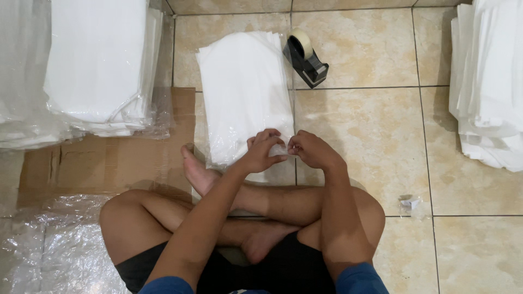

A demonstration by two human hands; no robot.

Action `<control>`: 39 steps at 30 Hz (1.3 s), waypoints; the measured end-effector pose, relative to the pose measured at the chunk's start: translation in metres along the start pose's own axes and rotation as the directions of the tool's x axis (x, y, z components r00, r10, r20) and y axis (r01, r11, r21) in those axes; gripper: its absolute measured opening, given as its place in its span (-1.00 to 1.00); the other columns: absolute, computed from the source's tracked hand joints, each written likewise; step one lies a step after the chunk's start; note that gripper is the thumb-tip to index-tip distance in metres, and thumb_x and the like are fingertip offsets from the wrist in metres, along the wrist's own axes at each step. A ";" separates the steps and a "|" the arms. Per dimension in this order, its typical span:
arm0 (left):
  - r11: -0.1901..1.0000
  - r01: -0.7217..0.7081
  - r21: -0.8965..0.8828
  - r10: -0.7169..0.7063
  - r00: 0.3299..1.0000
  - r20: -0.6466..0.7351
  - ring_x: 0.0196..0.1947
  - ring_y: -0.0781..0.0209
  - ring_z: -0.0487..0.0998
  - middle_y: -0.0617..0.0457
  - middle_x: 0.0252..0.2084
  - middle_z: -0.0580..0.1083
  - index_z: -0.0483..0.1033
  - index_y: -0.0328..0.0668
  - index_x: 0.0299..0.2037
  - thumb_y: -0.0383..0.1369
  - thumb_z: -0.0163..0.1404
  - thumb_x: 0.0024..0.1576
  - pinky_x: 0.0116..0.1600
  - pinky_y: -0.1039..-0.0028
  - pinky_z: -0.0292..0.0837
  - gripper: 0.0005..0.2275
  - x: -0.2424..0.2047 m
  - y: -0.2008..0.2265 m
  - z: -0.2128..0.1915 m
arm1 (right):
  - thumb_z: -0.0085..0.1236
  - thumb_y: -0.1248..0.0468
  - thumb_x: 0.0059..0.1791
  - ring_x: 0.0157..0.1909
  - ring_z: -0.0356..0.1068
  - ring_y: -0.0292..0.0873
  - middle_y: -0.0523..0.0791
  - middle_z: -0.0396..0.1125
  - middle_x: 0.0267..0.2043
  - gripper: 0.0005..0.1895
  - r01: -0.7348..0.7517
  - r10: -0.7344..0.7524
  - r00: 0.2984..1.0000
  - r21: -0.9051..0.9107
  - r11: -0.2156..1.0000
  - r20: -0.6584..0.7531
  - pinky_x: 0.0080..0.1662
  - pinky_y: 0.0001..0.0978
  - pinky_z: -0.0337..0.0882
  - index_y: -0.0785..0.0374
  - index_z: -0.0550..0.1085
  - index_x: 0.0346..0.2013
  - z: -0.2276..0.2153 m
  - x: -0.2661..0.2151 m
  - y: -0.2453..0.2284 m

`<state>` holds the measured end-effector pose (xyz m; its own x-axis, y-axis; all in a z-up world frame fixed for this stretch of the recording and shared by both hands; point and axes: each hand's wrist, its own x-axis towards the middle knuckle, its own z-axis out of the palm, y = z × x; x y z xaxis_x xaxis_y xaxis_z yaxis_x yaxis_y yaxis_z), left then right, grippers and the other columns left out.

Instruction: The person sits on the floor and stacks white plastic bags into a neat pile. They then place the stack into a clear plastic bag, seal it, and use a tape dispenser to apply tape to secure the package.

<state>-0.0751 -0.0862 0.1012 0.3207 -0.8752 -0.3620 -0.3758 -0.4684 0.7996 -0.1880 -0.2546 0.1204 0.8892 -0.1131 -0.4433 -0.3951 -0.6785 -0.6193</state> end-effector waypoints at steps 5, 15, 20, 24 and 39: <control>0.999 0.005 0.042 -0.003 0.999 -0.046 0.36 0.00 0.00 0.08 0.26 0.13 0.38 0.10 -0.01 -0.06 0.06 0.07 0.35 0.00 -0.29 -0.66 0.018 -0.027 0.016 | -0.02 0.27 0.00 -0.14 0.37 0.13 0.00 0.24 -0.16 -0.88 0.059 -0.061 0.996 -0.034 0.998 -0.060 -0.13 -0.09 0.39 0.26 0.43 -0.33 -0.003 -0.012 -0.016; 0.993 -0.055 0.104 0.066 0.993 -0.101 0.36 0.05 0.00 0.13 0.27 0.10 0.30 0.08 -0.01 -0.10 0.07 0.03 0.35 -0.02 -0.23 -0.63 0.024 -0.043 0.029 | 0.10 0.27 -0.05 0.03 0.34 0.27 0.02 0.18 -0.12 -0.84 0.191 -0.206 0.942 -0.082 0.978 -0.265 -0.03 0.01 0.44 0.35 0.50 -0.36 -0.008 -0.012 -0.027; 0.998 -0.058 -0.024 0.056 0.994 -0.096 0.36 0.06 0.01 0.15 0.25 0.12 0.35 0.16 -0.07 0.05 0.07 -0.02 0.36 0.02 -0.27 -0.60 0.017 -0.034 0.018 | 0.09 0.28 -0.09 0.03 0.35 0.21 0.06 0.33 -0.10 -0.83 0.196 -0.184 0.953 0.030 0.980 -0.241 -0.04 -0.07 0.43 0.34 0.53 -0.33 -0.021 -0.019 -0.050; 0.986 -0.041 -0.163 0.033 0.998 -0.048 0.37 0.08 0.05 0.12 0.25 0.16 0.41 0.15 -0.14 0.10 -0.07 0.10 0.37 0.02 -0.30 -0.67 0.009 -0.021 0.004 | 0.16 0.22 -0.14 -0.02 0.39 0.14 0.05 0.45 -0.22 -0.78 0.149 -0.119 0.958 0.096 0.984 -0.262 -0.06 -0.13 0.44 0.30 0.58 -0.31 -0.022 -0.016 -0.046; 0.966 -0.096 -0.238 0.084 0.995 -0.060 0.36 0.04 0.12 0.09 0.28 0.20 0.51 0.28 -0.18 -0.01 0.05 0.06 0.36 0.01 -0.25 -0.79 0.014 -0.034 0.006 | 0.17 0.28 -0.17 -0.27 0.30 0.06 0.07 0.31 -0.29 -0.86 0.104 -0.066 0.986 0.259 0.960 -0.152 -0.15 -0.11 0.36 0.32 0.56 -0.45 -0.025 -0.003 -0.030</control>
<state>-0.0630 -0.0828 0.0664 0.3393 -0.9027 -0.2646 -0.1866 -0.3403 0.9216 -0.1728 -0.2521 0.1561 0.9381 -0.1773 -0.2975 -0.3463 -0.4750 -0.8090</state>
